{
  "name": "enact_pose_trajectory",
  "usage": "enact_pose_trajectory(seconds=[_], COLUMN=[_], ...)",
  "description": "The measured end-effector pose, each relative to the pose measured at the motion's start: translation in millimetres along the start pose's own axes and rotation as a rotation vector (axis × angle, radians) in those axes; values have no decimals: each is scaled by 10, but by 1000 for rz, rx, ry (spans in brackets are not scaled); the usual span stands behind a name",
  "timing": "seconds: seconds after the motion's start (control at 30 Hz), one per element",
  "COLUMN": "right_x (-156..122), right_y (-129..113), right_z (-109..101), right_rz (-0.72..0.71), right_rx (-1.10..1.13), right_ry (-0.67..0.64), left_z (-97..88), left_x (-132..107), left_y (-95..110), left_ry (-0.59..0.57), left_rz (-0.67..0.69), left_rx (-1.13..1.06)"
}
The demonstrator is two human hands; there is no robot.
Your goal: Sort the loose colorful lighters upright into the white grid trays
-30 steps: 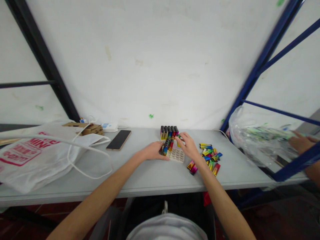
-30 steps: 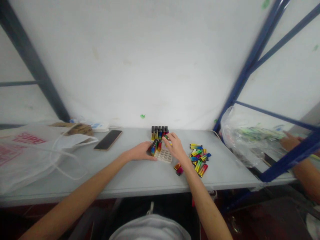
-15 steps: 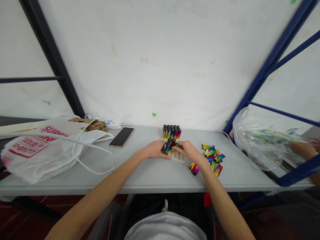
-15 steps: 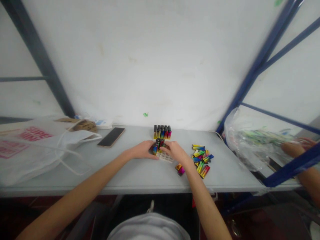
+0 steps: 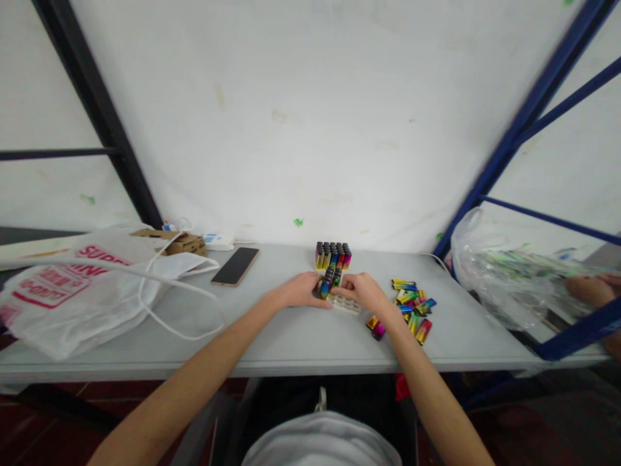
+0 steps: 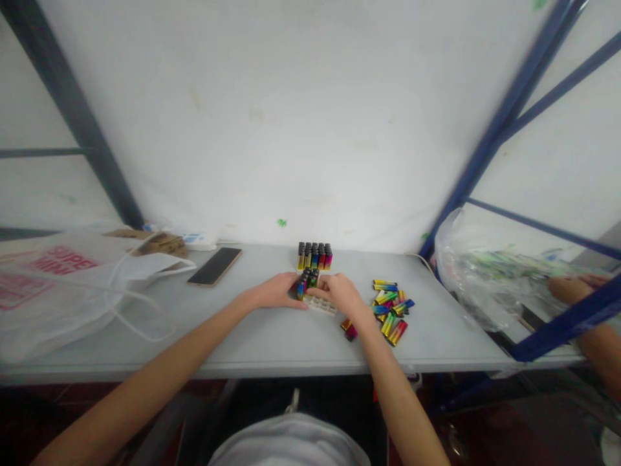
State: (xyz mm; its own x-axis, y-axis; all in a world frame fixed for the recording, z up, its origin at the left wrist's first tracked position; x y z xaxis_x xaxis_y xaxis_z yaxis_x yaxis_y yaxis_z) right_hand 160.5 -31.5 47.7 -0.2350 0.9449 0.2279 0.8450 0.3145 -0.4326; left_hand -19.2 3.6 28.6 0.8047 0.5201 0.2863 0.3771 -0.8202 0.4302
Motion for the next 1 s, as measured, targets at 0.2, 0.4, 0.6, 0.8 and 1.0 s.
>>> enact_pose_trajectory(seconds=[0.2, 0.4, 0.6, 0.8, 1.0], right_x=[0, -22, -8, -98, -67], right_y=[394, 694, 683, 779, 840], right_z=[-289, -150, -104, -216, -237], right_rz=[10, 145, 132, 179, 233], right_rx=[19, -39, -8, 18, -83], right_ry=[102, -55, -151, -222, -156], left_z=[-6, -27, -32, -21, -18], left_x=[6, 4, -3, -3, -7], left_y=[12, 52, 45, 25, 23], left_ry=[-16, -29, -17, -7, -5], left_rz=[-35, -31, -35, -28, -30], left_rx=[6, 9, -20, -6, 2])
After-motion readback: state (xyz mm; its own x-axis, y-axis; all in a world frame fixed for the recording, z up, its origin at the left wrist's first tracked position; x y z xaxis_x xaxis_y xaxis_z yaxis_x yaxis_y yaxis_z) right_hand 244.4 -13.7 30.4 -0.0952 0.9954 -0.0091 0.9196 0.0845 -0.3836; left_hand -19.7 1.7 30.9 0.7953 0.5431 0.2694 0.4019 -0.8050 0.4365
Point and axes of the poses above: each hand's wrist, its own x-axis towards the middle knuckle, its own z-axis out of the palm, y = z × x, the point moved 5 cm from there along x, towards the middle knuckle, and after that the axes turned 7 degrees about z, right-handed, at the moved point
